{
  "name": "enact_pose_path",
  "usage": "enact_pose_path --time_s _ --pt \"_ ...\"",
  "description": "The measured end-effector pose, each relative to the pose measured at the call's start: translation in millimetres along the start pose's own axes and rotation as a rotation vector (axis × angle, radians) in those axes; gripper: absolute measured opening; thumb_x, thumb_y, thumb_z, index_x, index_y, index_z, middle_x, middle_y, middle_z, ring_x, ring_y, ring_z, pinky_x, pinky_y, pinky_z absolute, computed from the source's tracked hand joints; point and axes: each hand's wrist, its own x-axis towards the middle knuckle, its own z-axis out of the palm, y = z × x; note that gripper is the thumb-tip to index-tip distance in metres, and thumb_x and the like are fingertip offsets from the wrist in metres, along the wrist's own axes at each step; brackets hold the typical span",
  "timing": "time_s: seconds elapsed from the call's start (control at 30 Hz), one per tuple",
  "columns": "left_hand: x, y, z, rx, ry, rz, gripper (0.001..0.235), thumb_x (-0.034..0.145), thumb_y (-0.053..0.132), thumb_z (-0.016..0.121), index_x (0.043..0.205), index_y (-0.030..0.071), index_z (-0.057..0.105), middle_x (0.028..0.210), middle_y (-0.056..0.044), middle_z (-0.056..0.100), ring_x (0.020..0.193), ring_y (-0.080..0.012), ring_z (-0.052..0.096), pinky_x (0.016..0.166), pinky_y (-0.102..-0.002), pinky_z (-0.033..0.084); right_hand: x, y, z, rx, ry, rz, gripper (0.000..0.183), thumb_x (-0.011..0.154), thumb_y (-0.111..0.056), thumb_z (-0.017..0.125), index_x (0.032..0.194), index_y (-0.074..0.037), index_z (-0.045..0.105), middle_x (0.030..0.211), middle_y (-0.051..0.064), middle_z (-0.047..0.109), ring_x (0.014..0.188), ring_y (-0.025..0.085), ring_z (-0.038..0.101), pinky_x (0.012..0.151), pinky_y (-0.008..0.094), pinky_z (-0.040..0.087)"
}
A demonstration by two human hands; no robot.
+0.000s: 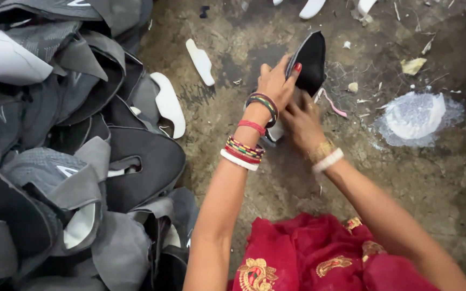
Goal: The recorder is using a cleaning block to remove excess material or smooth the edges of grey fabric shoe uppers.
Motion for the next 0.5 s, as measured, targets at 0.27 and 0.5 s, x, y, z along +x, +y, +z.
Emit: enact_pose_path --time_s 0.27,0.5 --pt "-19.2 1.8 -1.3 -0.082 0.027 0.054 0.055 0.099 0.052 0.051 0.146 0.025 0.051 0.114 -0.03 0.063 0.106 -0.048 0.06 0.097 -0.051 0.05 -1.8 -8.2 -17.7 -0.072 -0.224 0.102 0.046 0.093 -0.027 0.065 0.139 -0.026 0.063 0.148 0.007 0.052 0.142 0.054 0.035 0.112 0.064 0.033" --pt "-44.9 -20.1 -6.2 -0.147 0.129 0.155 0.055 0.102 0.046 0.053 0.149 0.016 0.049 0.114 -0.023 0.066 0.103 -0.0395 0.056 0.101 -0.045 0.046 -34.8 -51.5 -33.9 -0.033 -0.241 0.022 0.067 0.079 -0.017 0.063 0.146 -0.023 0.057 0.157 0.009 0.047 0.136 0.049 0.038 0.106 0.065 0.033"
